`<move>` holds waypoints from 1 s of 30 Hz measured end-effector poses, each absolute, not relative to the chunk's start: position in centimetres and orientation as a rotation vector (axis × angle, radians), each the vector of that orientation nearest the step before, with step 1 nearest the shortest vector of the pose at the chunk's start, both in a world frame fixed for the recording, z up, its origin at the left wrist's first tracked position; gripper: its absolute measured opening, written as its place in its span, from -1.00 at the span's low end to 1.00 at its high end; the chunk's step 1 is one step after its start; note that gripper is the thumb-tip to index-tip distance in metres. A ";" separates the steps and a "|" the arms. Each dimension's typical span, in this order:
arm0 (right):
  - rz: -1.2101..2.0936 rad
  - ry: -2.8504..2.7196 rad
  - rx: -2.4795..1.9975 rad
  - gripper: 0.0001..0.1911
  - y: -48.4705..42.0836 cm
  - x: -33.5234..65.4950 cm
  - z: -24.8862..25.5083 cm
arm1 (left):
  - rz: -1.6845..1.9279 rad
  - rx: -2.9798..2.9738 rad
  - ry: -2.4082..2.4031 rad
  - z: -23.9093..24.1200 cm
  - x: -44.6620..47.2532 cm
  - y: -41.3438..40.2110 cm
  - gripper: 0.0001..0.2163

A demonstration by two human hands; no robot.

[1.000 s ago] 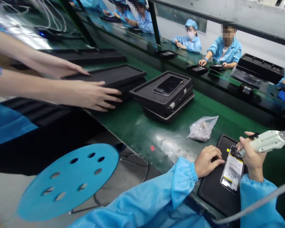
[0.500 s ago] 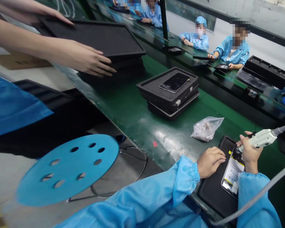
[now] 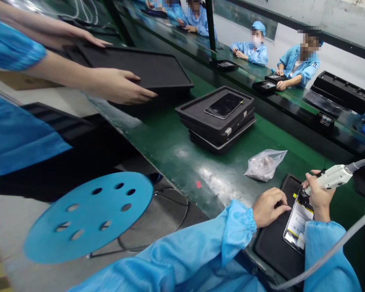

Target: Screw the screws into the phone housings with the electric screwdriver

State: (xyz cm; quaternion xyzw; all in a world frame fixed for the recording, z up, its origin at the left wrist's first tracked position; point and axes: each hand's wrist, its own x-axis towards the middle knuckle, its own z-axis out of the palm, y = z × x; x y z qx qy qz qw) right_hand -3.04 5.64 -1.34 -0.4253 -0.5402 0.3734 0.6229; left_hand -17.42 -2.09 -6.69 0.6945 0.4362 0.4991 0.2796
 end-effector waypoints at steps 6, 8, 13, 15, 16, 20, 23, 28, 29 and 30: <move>0.870 -1.286 -0.979 -0.68 5.4 -3.1 -1.3 | 1.324 1.974 1.175 -5.7 -16.5 0.4 -0.95; 0.870 -1.286 -0.977 -0.68 5.2 -3.2 -1.3 | 1.291 2.017 1.180 -5.9 -16.2 0.8 -0.93; 0.874 -1.282 -0.993 -0.69 5.2 -3.3 -1.6 | 1.229 2.106 1.180 -6.8 -16.0 0.9 -0.86; 0.860 -1.272 -0.996 -0.69 5.2 -3.4 -1.6 | 1.200 2.118 1.194 -7.1 -16.0 0.9 -0.86; 0.852 -1.270 -0.997 -0.69 5.2 -3.4 -1.4 | 1.186 2.121 1.202 -7.1 -16.0 1.0 -0.86; 0.800 -1.282 -0.996 -0.68 4.3 -3.3 0.0 | 1.173 2.122 1.220 -7.2 -16.0 1.1 -0.89; 0.798 -1.279 -0.924 -0.68 2.9 -3.1 1.1 | 1.157 2.126 1.207 -7.1 -16.0 1.1 -0.90; 0.959 -1.268 -0.838 -0.67 1.5 -3.6 1.2 | 1.160 2.126 1.187 -6.9 -16.1 1.1 -0.93; 0.961 -1.276 -0.847 -0.66 1.5 -3.8 1.1 | 1.169 2.126 1.184 -6.9 -16.1 1.1 -0.94; 0.956 -1.285 -0.856 -0.66 1.5 -3.9 0.9 | 1.178 2.125 1.180 -6.9 -16.1 1.1 -0.95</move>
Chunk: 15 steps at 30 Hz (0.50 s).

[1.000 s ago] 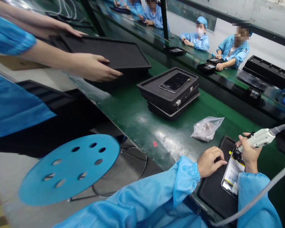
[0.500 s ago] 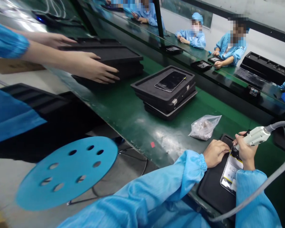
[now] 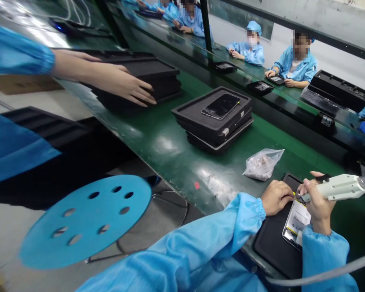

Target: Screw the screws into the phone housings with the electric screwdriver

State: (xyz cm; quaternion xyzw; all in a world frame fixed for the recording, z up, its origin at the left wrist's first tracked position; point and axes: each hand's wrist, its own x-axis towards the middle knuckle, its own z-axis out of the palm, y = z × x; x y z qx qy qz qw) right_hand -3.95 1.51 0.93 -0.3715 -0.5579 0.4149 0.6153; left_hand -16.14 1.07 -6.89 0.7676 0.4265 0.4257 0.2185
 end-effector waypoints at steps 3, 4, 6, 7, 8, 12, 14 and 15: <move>0.932 -1.306 -0.874 -0.66 1.7 -4.2 0.7 | 1.183 2.126 1.182 -6.9 -16.2 1.0 -0.97; 0.932 -1.309 -0.873 -0.66 1.7 -4.2 0.7 | 1.175 2.126 1.186 -6.9 -16.1 1.0 -0.97; 0.935 -1.310 -0.864 -0.67 1.7 -4.2 0.7 | 1.158 2.125 1.196 -6.8 -16.1 1.0 -0.96; 0.938 -1.309 -0.860 -0.67 1.7 -4.2 0.6 | 1.153 2.121 1.199 -6.8 -16.1 1.1 -0.96; 0.939 -1.308 -0.858 -0.67 1.8 -4.1 0.6 | 1.154 2.114 1.200 -6.8 -16.1 1.1 -0.95; 0.937 -1.306 -0.875 -0.67 1.8 -4.1 0.6 | 1.171 2.081 1.197 -6.8 -16.1 1.1 -0.94; 0.943 -1.306 -0.883 -0.66 1.7 -4.2 0.6 | 1.188 2.057 1.196 -6.8 -16.0 1.1 -0.93; 0.948 -1.309 -0.886 -0.66 1.6 -4.3 0.6 | 1.197 2.044 1.196 -6.8 -16.0 1.1 -0.92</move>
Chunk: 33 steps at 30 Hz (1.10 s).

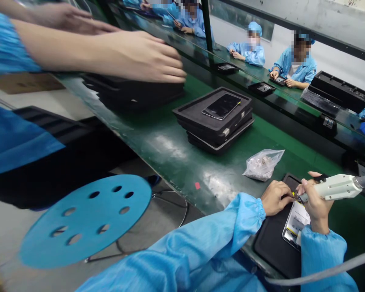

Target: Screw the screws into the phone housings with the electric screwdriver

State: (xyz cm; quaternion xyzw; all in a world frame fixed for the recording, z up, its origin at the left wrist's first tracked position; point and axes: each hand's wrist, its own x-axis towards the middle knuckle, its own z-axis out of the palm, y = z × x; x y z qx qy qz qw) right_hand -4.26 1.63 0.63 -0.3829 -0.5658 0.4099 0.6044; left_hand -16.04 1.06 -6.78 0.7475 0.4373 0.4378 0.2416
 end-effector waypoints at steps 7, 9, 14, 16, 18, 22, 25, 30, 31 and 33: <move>0.945 -1.346 -0.860 -0.66 2.4 -3.9 1.2 | 1.218 1.946 1.203 -6.8 -16.1 1.0 -0.79; 0.906 -1.315 -0.860 -0.64 3.5 -3.3 1.6 | 1.247 1.927 1.207 -6.9 -16.2 1.0 -0.70; 0.831 -1.184 -0.899 -0.63 6.4 -2.3 1.4 | 1.266 1.962 1.228 -7.4 -16.1 1.2 -0.79; 0.834 -1.180 -0.911 -0.63 7.0 -2.3 0.8 | 1.278 2.011 1.218 -7.5 -15.9 1.2 -0.84; 0.849 -1.193 -0.926 -0.64 7.3 -2.5 0.2 | 1.359 2.097 1.177 -7.3 -15.9 1.1 -0.88; 0.851 -1.208 -0.955 -0.66 7.4 -2.8 -0.5 | 1.817 2.240 1.202 -5.7 -17.3 0.4 -0.91; 0.847 -1.216 -0.971 -0.66 7.5 -2.7 -0.7 | 2.176 2.186 1.566 -4.1 -19.9 0.2 -0.93; 0.837 -1.219 -0.982 -0.67 7.6 -2.6 -0.9 | 2.137 1.939 2.107 -3.4 -23.4 1.7 -0.92; 0.835 -1.220 -0.983 -0.67 7.6 -2.6 -1.0 | 2.056 1.941 2.119 -3.5 -23.6 2.1 -0.89; 0.833 -1.223 -0.986 -0.67 7.6 -2.6 -1.1 | 1.938 1.912 2.110 -4.0 -23.8 2.6 -0.87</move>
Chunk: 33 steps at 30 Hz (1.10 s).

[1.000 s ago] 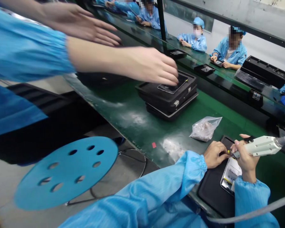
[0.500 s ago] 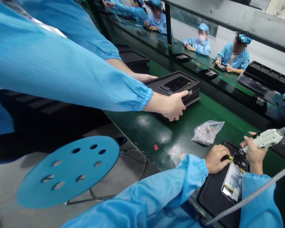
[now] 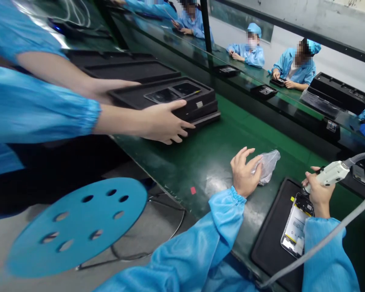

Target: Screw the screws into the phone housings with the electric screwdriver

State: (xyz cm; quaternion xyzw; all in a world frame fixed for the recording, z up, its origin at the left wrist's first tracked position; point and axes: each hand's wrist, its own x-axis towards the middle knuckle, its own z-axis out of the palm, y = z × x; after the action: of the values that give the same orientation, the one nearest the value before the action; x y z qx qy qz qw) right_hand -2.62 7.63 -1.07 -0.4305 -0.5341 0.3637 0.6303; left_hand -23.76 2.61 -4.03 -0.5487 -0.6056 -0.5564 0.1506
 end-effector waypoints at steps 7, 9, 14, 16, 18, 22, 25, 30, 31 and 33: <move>0.861 -1.268 -0.995 -0.69 7.3 -2.7 -1.4 | -1.509 -1.912 -1.970 -4.4 -23.9 2.8 -0.95; 0.872 -1.285 -1.000 -0.69 7.2 -2.7 -1.4 | -1.335 -2.038 -2.121 -4.1 -24.3 2.9 -0.93; 0.856 -1.270 -1.007 -0.70 7.3 -2.9 -1.4 | -0.973 -2.202 -2.365 -3.9 -25.0 3.5 -0.83; 0.856 -1.272 -1.004 -0.69 7.2 -2.9 -1.1 | -0.926 -2.234 -2.376 -4.0 -25.1 3.6 -0.82; 0.856 -1.284 -0.997 -0.67 6.9 -2.8 -0.5 | -0.913 -2.274 -2.358 -4.2 -25.1 3.8 -0.86; 0.788 -1.291 -0.961 -0.66 5.5 -2.4 1.8 | -0.994 -2.355 -2.222 -4.7 -25.4 3.8 -0.90; 0.714 -1.318 -0.904 -0.69 4.1 -1.8 3.4 | -1.101 -2.350 -2.078 -5.0 -25.6 3.7 -0.90; 0.711 -1.302 -0.891 -0.69 2.2 -0.6 3.5 | -1.247 -2.250 -1.939 -5.1 -25.6 3.5 -0.90; 0.712 -1.290 -0.890 -0.69 1.9 -0.3 3.2 | -1.269 -2.229 -1.918 -5.1 -25.6 3.5 -0.88; 0.714 -1.259 -0.877 -0.68 1.3 0.3 2.6 | -1.317 -2.170 -1.865 -4.9 -25.8 3.4 -0.83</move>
State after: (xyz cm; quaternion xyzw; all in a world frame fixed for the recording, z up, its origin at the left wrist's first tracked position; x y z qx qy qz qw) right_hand 0.33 1.34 2.62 -0.3882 -0.5569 0.3158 0.6630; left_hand -25.79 3.39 -4.86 -0.6890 -0.5920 -0.4181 -0.0041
